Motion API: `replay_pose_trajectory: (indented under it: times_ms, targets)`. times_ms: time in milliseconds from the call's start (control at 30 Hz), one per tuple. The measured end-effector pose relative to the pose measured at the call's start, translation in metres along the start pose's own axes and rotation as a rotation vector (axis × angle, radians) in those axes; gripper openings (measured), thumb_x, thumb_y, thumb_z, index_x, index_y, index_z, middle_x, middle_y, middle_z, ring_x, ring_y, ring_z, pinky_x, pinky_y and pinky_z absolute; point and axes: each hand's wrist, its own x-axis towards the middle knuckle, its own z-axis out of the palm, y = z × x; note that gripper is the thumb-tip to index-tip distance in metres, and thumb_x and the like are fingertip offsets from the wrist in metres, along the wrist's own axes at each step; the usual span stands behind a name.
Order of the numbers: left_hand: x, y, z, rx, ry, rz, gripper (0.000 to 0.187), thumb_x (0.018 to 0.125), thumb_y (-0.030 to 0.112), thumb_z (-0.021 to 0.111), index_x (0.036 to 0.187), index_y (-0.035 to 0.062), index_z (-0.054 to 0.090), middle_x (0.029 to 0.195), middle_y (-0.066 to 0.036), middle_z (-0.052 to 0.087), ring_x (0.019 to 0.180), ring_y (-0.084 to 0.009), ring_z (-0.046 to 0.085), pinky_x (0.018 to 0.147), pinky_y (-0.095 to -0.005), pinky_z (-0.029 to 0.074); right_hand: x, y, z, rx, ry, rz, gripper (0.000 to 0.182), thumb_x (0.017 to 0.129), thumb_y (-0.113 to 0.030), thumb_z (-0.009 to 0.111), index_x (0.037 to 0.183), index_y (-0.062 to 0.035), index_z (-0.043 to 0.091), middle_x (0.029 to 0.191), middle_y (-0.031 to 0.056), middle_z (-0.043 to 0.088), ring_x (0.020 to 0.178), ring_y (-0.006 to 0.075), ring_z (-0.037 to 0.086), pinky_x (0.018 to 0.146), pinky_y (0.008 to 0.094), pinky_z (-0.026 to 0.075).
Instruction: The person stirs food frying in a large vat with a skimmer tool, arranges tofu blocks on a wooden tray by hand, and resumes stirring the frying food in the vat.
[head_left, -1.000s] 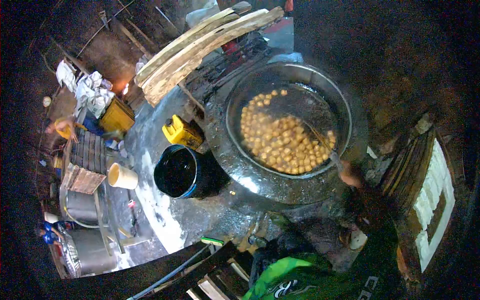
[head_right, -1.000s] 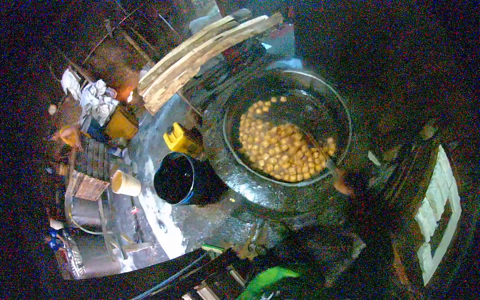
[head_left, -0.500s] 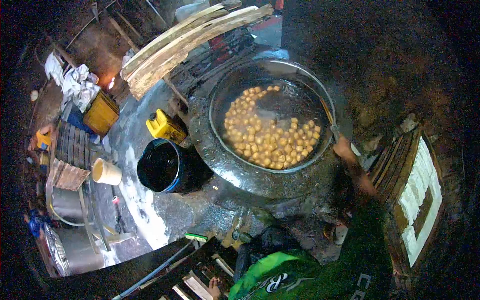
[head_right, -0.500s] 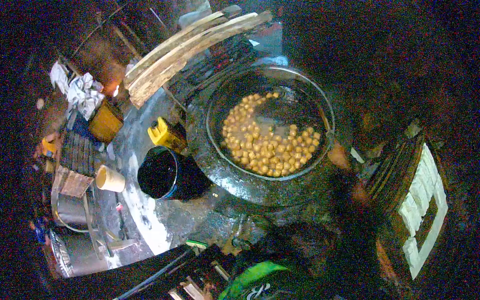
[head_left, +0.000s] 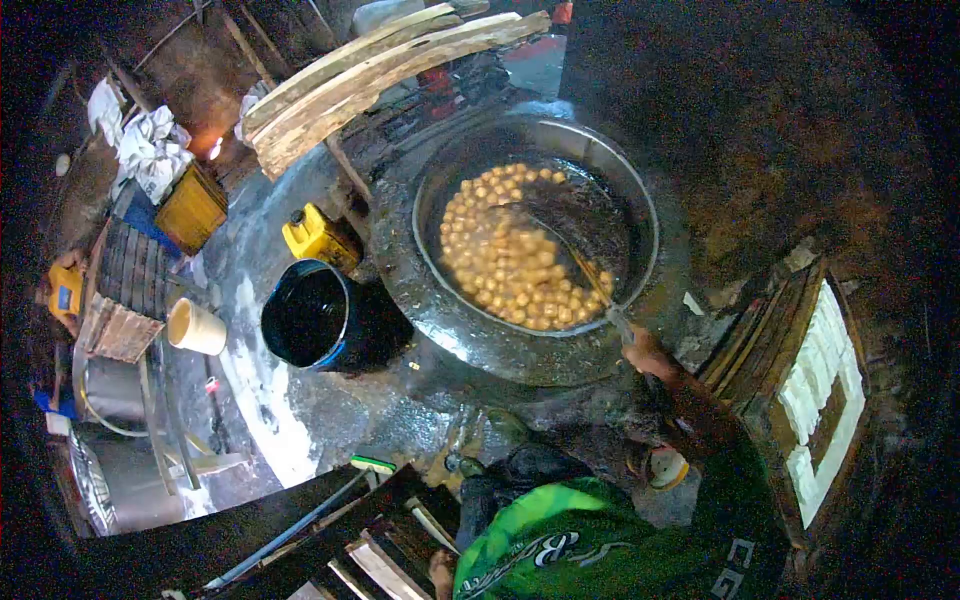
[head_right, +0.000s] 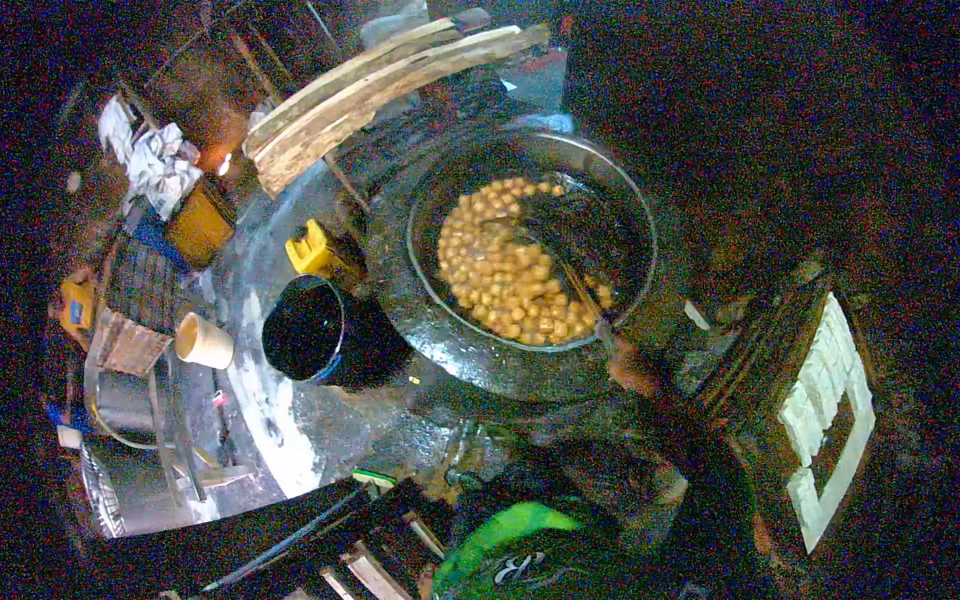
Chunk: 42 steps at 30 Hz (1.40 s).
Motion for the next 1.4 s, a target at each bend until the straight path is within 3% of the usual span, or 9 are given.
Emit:
replay_pose_trajectory:
  times_ms: [100,167,333,500,533,700,767,933,1400]
  targets:
    - [0.035,0.009,-0.004,0.051,-0.116,0.117,0.024,0.091,0.025,0.051,0.098,0.0028,0.056,0.082,-0.004,0.059,0.068,-0.0151,0.055,0.060,-0.0288,0.047,-0.031,0.034,-0.018,0.065,-0.018,-0.204,0.058,0.081,-0.023,0.061,0.130,-0.0024,0.037,0.076,0.0151,0.057,0.060,0.0241,0.055,0.054,0.0406,0.043]
    - [0.026,0.055,0.043,0.311,0.097,0.150,0.026,0.090,0.027,0.051,0.103,0.0041,0.055,0.084,-0.002,0.059,0.071,-0.0138,0.054,0.061,-0.0286,0.047,-0.050,0.038,-0.030,-0.070,0.515,-0.735,0.062,0.081,-0.026,0.061,0.132,-0.0027,0.035,0.073,0.0143,0.056,0.056,0.0221,0.054,0.050,0.0393,0.042]
    - [0.016,0.121,0.100,0.339,0.213,0.119,0.027,0.091,0.023,0.052,0.111,0.0063,0.051,0.085,-0.001,0.058,0.071,-0.0120,0.053,0.058,-0.0274,0.046,-0.003,0.056,-0.081,0.895,-0.199,0.013,0.055,0.081,-0.031,0.062,0.123,0.0001,0.043,0.054,0.0042,0.050,0.041,0.0166,0.049,0.040,0.0323,0.042]
    - [0.008,0.098,0.063,-0.062,0.119,0.080,0.021,0.091,0.018,0.050,0.109,0.0051,0.051,0.085,-0.001,0.057,0.069,-0.0119,0.053,0.055,-0.0264,0.045,0.053,0.026,-0.114,-0.023,0.095,0.080,0.051,0.080,-0.030,0.062,0.117,0.0012,0.045,0.056,0.0060,0.052,0.045,0.0179,0.050,0.044,0.0331,0.043]
    - [0.006,0.083,0.061,0.105,0.355,0.069,0.015,0.091,0.017,0.051,0.100,0.0046,0.052,0.082,-0.001,0.057,0.067,-0.0119,0.053,0.052,-0.0261,0.044,0.062,0.024,-0.119,-0.112,0.062,0.125,0.050,0.080,-0.030,0.062,0.116,0.0015,0.046,0.057,0.0063,0.052,0.046,0.0181,0.050,0.045,0.0333,0.043]
    - [-0.042,0.054,0.047,0.071,0.339,-0.143,0.011,0.091,0.017,0.049,0.090,0.0066,0.054,0.079,-0.004,0.057,0.070,-0.0138,0.054,0.058,-0.0262,0.046,0.085,0.015,-0.133,-0.250,-0.498,0.305,0.047,0.079,-0.029,0.062,0.110,0.0026,0.048,0.059,0.0081,0.053,0.051,0.0194,0.052,0.048,0.0341,0.044]
    - [-0.051,0.017,0.028,-0.048,0.175,0.055,0.015,0.092,0.019,0.046,0.090,0.0063,0.054,0.082,-0.006,0.057,0.075,-0.0177,0.055,0.065,-0.0311,0.047,0.090,0.011,-0.122,-0.226,-0.711,0.345,0.045,0.079,-0.029,0.062,0.108,0.0031,0.049,0.060,0.0088,0.054,0.053,0.0200,0.052,0.050,0.0345,0.044]
    - [-0.069,0.006,0.050,0.024,0.304,-0.162,0.016,0.092,0.019,0.046,0.090,0.0061,0.054,0.082,-0.007,0.057,0.075,-0.0182,0.054,0.065,-0.0316,0.046,0.106,0.002,-0.038,-0.135,-0.946,0.381,0.042,0.078,-0.028,0.063,0.102,0.0042,0.051,0.062,0.0106,0.055,0.058,0.0212,0.054,0.054,0.0353,0.044]
    - [-0.118,0.010,0.065,-0.010,0.441,-0.234,0.018,0.092,0.021,0.045,0.092,0.0053,0.054,0.082,-0.008,0.057,0.075,-0.0196,0.053,0.065,-0.0329,0.045,0.201,-0.126,0.134,0.283,-0.234,0.293,0.036,0.075,-0.026,0.063,0.087,0.0074,0.058,0.067,0.0156,0.059,0.072,0.0248,0.058,0.064,0.0376,0.046]
